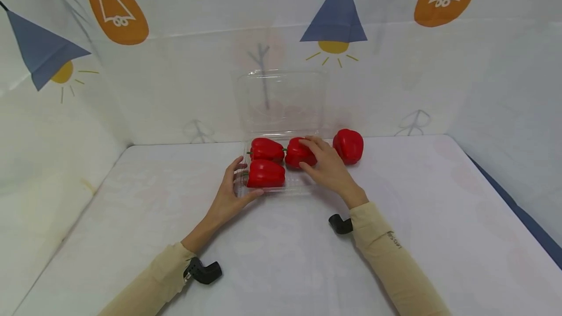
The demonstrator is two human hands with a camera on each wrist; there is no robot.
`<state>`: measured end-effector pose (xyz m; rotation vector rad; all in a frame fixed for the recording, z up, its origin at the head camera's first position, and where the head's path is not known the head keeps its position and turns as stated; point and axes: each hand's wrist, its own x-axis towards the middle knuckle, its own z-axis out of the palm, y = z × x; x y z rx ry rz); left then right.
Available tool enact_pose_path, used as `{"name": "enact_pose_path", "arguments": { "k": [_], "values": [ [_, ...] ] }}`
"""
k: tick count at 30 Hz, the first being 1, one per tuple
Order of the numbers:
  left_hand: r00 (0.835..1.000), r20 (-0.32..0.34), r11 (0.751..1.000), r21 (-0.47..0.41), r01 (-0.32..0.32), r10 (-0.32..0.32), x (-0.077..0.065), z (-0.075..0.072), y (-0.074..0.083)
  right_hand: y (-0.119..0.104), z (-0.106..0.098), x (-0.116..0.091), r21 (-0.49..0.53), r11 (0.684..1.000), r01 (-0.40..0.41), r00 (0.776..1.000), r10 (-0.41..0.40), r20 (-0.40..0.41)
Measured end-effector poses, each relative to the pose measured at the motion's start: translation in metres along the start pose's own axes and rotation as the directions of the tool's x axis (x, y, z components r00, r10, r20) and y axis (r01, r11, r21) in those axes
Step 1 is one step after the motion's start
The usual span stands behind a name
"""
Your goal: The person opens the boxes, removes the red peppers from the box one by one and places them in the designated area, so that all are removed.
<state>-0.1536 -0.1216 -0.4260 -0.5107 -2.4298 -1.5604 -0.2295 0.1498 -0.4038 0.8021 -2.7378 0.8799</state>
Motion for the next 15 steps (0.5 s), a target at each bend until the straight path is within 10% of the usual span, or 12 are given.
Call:
{"name": "enact_pose_path", "arguments": {
  "k": [15],
  "values": [
    [0.999,0.007,0.999,-0.004,0.052,-0.052,0.003,0.009,-0.038,-0.001,0.003,0.001,-0.052,0.998,-0.019,0.997,0.023,0.07]
  ]
}}
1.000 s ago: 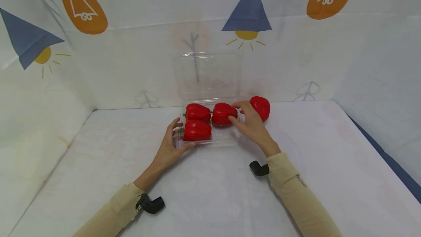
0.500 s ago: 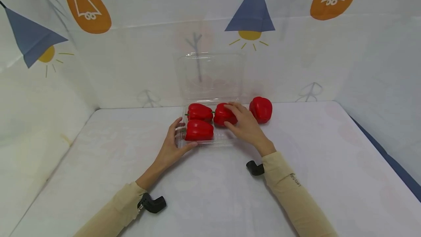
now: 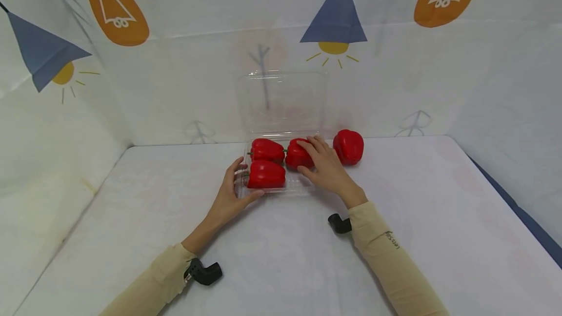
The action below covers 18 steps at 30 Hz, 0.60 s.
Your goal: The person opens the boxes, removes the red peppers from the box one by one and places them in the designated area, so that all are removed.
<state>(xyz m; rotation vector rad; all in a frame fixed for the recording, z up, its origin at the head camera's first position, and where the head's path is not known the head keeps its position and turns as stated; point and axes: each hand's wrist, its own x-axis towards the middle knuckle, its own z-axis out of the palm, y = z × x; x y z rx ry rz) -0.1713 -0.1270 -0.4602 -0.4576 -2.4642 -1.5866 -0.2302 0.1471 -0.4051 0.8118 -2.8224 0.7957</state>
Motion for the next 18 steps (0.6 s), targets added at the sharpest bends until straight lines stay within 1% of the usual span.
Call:
{"name": "enact_pose_path", "arguments": {
  "k": [3,8,14,18],
  "values": [
    [1.0,-0.002,1.0,0.017,-0.01,0.01,0.0002,0.0003,-0.0004,0.0005,-0.0001,-0.0001,-0.011,1.0,0.004,1.0,-0.005,-0.003],
    [1.0,-0.004,0.999,0.044,-0.007,0.007,0.0,0.0002,-0.0003,-0.0004,-0.0007,-0.0004,0.014,1.0,0.007,1.0,-0.007,-0.025],
    [1.0,-0.002,0.999,0.046,0.003,-0.003,-0.0006,0.0002,-0.0009,-0.0009,0.0005,-0.0008,0.036,0.999,-0.022,0.999,0.024,-0.036],
    [1.0,0.0,0.998,0.06,-0.003,0.003,-0.0008,0.0002,-0.0006,-0.0012,0.0013,-0.0011,0.044,0.999,-0.029,0.998,0.032,-0.048]
  ]
}}
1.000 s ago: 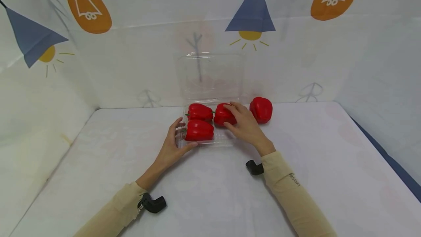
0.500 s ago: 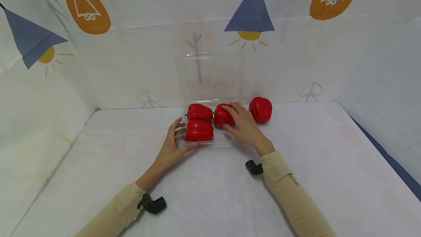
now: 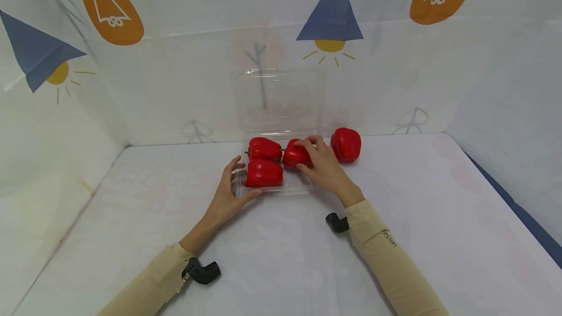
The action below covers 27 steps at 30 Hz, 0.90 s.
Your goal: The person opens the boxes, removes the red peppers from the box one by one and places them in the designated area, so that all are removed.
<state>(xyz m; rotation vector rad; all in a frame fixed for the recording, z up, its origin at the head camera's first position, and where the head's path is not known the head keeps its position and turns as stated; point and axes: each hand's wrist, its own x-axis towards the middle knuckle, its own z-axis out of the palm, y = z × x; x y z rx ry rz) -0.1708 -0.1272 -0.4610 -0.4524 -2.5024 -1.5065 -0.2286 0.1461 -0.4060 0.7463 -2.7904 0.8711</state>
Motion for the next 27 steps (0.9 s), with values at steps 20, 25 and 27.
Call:
{"name": "enact_pose_path", "arguments": {
  "k": [20,25,27],
  "values": [
    [1.0,0.0,1.0,-0.03,0.004,-0.004,-0.001,-0.001,0.003,0.004,0.002,-0.003,0.028,0.998,0.047,0.996,-0.045,-0.07],
    [1.0,0.012,0.999,-0.043,0.014,-0.014,-0.002,-0.005,0.02,0.004,0.003,-0.003,0.03,0.998,0.051,0.994,-0.048,-0.099],
    [1.0,0.009,0.999,-0.04,0.01,-0.01,0.0,-0.004,0.016,0.005,0.003,-0.003,0.034,0.998,0.056,0.993,-0.052,-0.108]
  ]
}}
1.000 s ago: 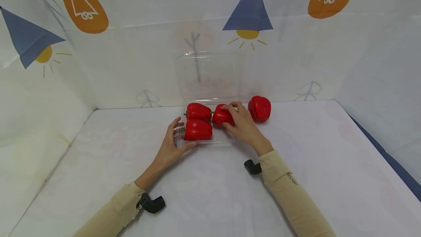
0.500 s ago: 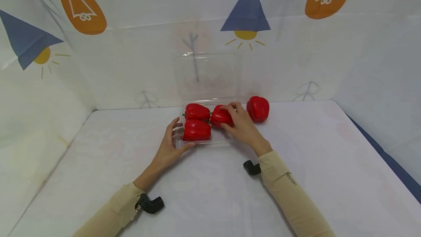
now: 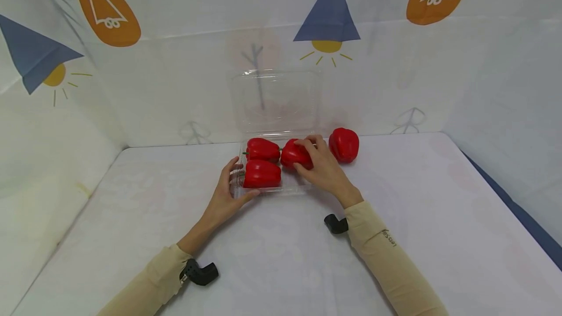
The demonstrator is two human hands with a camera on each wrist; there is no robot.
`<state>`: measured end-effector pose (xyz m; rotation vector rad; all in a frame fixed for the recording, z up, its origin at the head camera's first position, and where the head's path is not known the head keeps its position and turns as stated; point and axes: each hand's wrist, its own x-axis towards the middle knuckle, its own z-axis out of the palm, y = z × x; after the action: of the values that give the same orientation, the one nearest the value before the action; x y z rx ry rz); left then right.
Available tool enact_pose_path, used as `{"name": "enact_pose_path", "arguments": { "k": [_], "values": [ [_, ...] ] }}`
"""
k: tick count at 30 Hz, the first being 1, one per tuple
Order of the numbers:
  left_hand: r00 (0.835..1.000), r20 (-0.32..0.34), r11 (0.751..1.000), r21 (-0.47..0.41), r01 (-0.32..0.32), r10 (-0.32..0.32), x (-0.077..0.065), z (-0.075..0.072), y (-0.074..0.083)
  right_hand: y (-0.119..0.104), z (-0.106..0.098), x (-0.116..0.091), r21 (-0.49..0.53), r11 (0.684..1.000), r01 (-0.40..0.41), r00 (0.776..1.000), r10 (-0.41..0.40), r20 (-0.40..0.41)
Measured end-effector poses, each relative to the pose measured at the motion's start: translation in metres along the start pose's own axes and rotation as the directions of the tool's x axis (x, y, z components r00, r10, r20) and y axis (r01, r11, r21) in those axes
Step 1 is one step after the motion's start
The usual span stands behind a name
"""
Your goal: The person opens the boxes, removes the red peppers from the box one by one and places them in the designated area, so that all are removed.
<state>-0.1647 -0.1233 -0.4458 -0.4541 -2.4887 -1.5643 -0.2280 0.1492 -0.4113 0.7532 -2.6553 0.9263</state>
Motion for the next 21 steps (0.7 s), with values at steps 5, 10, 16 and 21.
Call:
{"name": "enact_pose_path", "arguments": {
  "k": [5,10,16,21],
  "values": [
    [1.0,-0.008,1.0,-0.003,0.0,0.0,0.002,0.004,-0.017,0.0,0.0,0.0,0.006,1.0,0.02,0.999,-0.019,-0.032],
    [1.0,-0.01,1.0,0.006,-0.006,0.007,0.001,0.003,-0.017,-0.001,-0.001,-0.001,-0.002,0.999,0.036,0.998,-0.036,-0.058],
    [1.0,-0.009,0.999,0.048,-0.007,0.008,0.001,0.003,-0.017,-0.002,-0.004,-0.001,-0.007,0.999,0.054,0.994,-0.054,-0.094],
    [1.0,-0.008,0.998,0.059,-0.026,0.026,0.001,0.003,-0.017,-0.002,-0.007,-0.002,0.001,0.998,0.056,0.991,-0.055,-0.123]
  ]
}}
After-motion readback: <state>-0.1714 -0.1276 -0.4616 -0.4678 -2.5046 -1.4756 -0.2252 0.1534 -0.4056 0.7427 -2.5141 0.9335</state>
